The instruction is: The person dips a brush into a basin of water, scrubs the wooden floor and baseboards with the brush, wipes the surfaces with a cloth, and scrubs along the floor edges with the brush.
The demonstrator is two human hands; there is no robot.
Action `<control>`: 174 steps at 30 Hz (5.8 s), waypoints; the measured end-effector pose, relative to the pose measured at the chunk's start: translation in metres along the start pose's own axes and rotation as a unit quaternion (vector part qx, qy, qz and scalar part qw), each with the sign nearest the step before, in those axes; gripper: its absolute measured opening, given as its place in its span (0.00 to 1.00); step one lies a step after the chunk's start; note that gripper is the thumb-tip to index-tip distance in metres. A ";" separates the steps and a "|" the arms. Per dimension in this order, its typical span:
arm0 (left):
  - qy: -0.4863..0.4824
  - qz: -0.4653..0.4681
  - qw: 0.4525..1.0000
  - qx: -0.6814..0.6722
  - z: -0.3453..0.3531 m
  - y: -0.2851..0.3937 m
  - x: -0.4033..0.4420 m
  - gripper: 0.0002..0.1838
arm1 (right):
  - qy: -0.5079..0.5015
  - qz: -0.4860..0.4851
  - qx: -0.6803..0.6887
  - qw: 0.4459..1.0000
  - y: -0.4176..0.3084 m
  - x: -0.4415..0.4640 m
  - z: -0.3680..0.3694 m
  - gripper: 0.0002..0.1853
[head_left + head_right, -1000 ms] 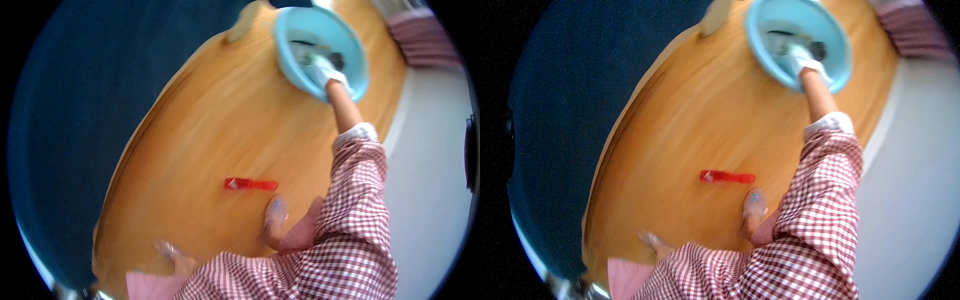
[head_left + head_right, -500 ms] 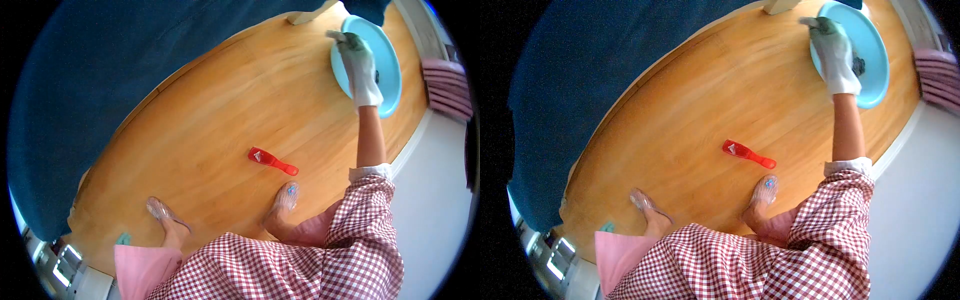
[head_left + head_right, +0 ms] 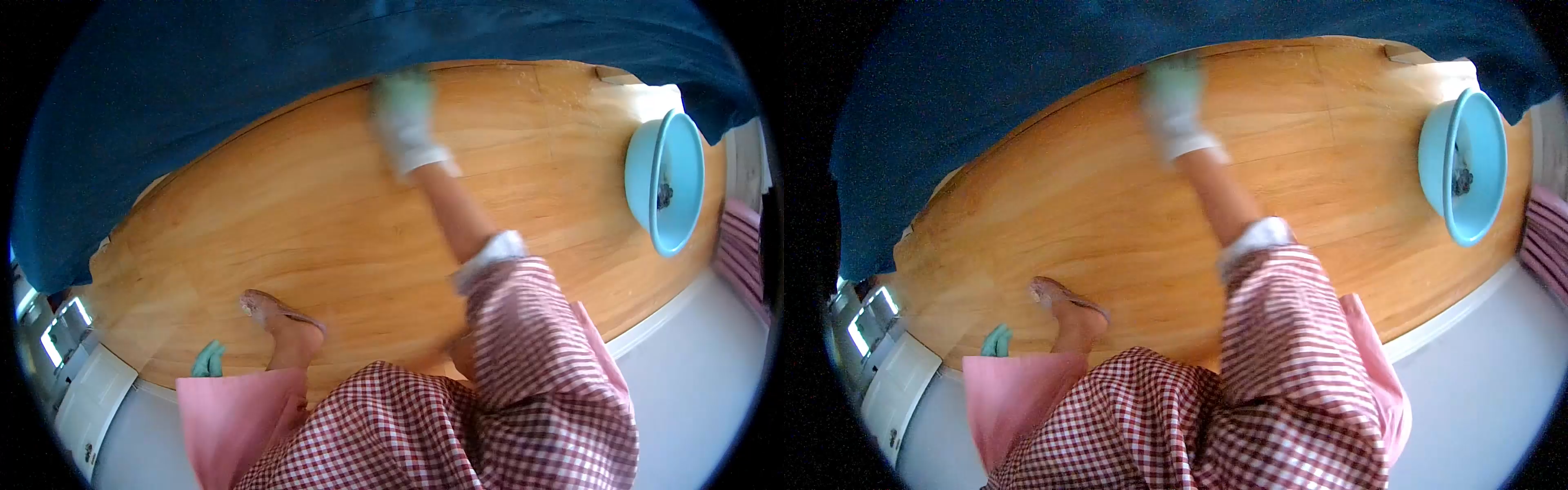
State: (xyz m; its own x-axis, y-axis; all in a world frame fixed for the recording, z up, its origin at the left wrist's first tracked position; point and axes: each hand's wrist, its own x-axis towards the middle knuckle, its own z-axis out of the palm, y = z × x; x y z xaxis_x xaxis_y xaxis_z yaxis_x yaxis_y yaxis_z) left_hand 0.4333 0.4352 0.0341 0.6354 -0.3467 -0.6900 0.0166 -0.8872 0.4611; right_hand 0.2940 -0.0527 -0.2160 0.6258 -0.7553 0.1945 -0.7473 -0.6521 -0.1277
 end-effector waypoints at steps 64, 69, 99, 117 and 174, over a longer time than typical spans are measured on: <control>0.092 0.073 0.917 0.381 -0.073 -0.127 0.205 0.31 | 0.025 0.252 -0.047 0.966 0.225 -0.076 -0.052 0.30; -0.017 0.446 0.805 0.391 0.059 0.087 0.197 0.27 | 0.106 0.225 0.027 0.968 0.213 -0.071 -0.020 0.33; 0.007 0.760 0.541 0.361 0.267 0.164 0.271 0.27 | 0.083 0.904 -0.079 0.412 -0.145 -0.594 -0.115 0.28; -0.045 0.752 0.515 0.409 0.247 0.161 0.289 0.32 | 0.137 0.877 -0.197 0.417 -0.102 -0.614 -0.074 0.30; -0.289 0.704 0.024 0.648 0.037 -0.041 0.182 0.36 | 0.226 0.942 0.116 0.220 -0.954 -0.583 -0.032 0.47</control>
State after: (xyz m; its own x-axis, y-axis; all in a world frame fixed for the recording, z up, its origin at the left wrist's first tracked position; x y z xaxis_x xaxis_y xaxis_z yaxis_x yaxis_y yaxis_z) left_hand 0.5197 0.3971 -0.1310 -0.8215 0.0764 -0.5651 0.0176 0.9939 0.1088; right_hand 0.6352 1.0121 -0.1766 -0.8709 0.3485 -0.3464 0.4779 0.7647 -0.4323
